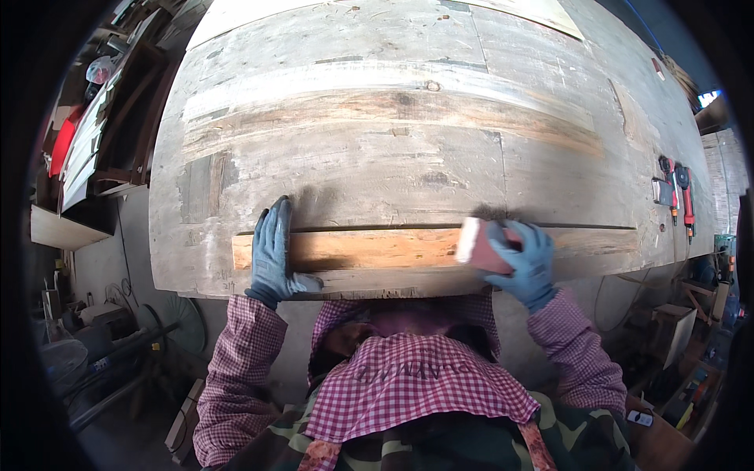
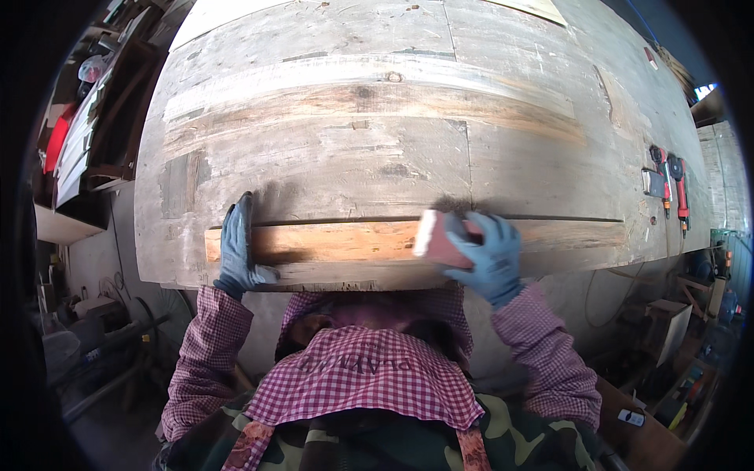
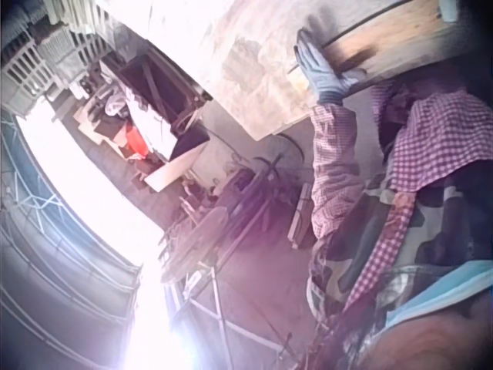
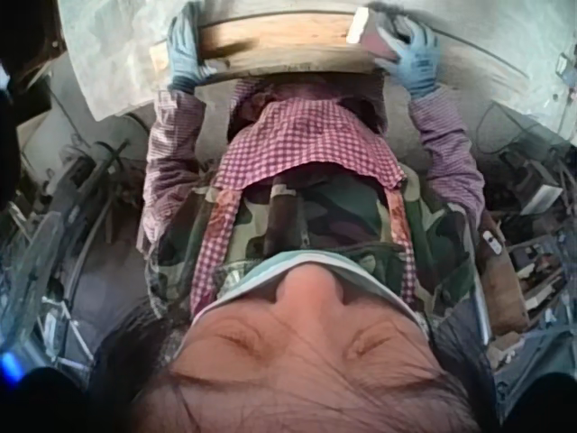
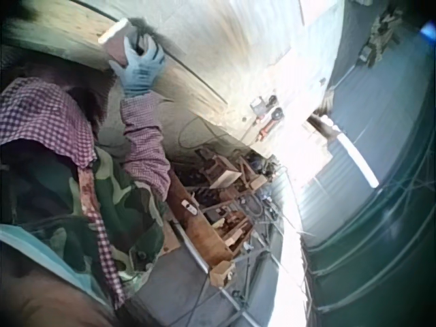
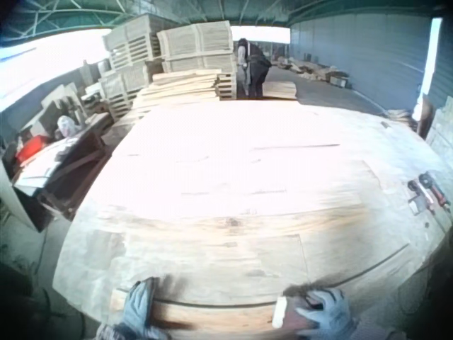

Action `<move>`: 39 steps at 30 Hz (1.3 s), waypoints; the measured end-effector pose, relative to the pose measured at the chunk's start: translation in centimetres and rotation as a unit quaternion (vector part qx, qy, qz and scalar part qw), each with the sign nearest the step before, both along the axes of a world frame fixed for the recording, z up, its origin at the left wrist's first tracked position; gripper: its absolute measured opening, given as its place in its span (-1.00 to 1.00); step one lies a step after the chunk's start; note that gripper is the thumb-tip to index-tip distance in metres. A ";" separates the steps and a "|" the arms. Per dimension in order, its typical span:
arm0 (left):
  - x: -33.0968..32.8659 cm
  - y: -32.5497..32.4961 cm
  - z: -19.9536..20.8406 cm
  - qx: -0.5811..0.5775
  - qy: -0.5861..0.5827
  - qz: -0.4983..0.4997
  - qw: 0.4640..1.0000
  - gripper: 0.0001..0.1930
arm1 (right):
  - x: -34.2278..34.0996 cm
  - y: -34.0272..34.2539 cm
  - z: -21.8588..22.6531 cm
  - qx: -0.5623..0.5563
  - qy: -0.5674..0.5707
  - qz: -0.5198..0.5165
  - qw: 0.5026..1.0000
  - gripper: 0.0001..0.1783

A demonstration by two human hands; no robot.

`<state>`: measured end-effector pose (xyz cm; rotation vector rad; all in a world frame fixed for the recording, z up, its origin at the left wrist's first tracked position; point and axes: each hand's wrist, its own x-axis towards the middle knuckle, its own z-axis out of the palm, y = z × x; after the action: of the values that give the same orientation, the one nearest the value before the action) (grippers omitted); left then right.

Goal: The person sands a long wooden plank on a workbench using a sanding block. They repeatedly rub the block along the plank's length and edges, occasionally repositioning the plank. A coworker is visible in the background handling other planks.

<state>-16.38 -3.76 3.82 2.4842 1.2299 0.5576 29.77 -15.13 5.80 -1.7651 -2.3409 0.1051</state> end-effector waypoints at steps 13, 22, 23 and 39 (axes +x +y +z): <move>1.3 0.9 4.2 0.014 -0.019 0.021 0.999 0.22 | -17.8 9.6 -0.7 0.024 0.227 0.080 0.970 -0.11; 12.2 -2.3 2.5 0.014 0.168 -0.012 0.986 0.02 | 0.3 5.9 -3.8 0.099 -0.046 -0.150 0.983 -0.21; 14.4 -3.0 2.3 0.030 0.141 -0.042 0.989 -0.08 | 0.3 5.9 -4.2 0.107 -0.021 -0.159 0.981 -0.23; -3.1 0.2 2.5 0.071 0.224 0.345 0.909 -0.17 | 1.7 5.5 -5.5 0.109 -0.027 -0.187 0.976 -0.36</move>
<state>-19.45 -3.51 6.34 2.3062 2.3599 0.2226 31.50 -9.59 0.28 -2.0735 -1.9207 -0.2500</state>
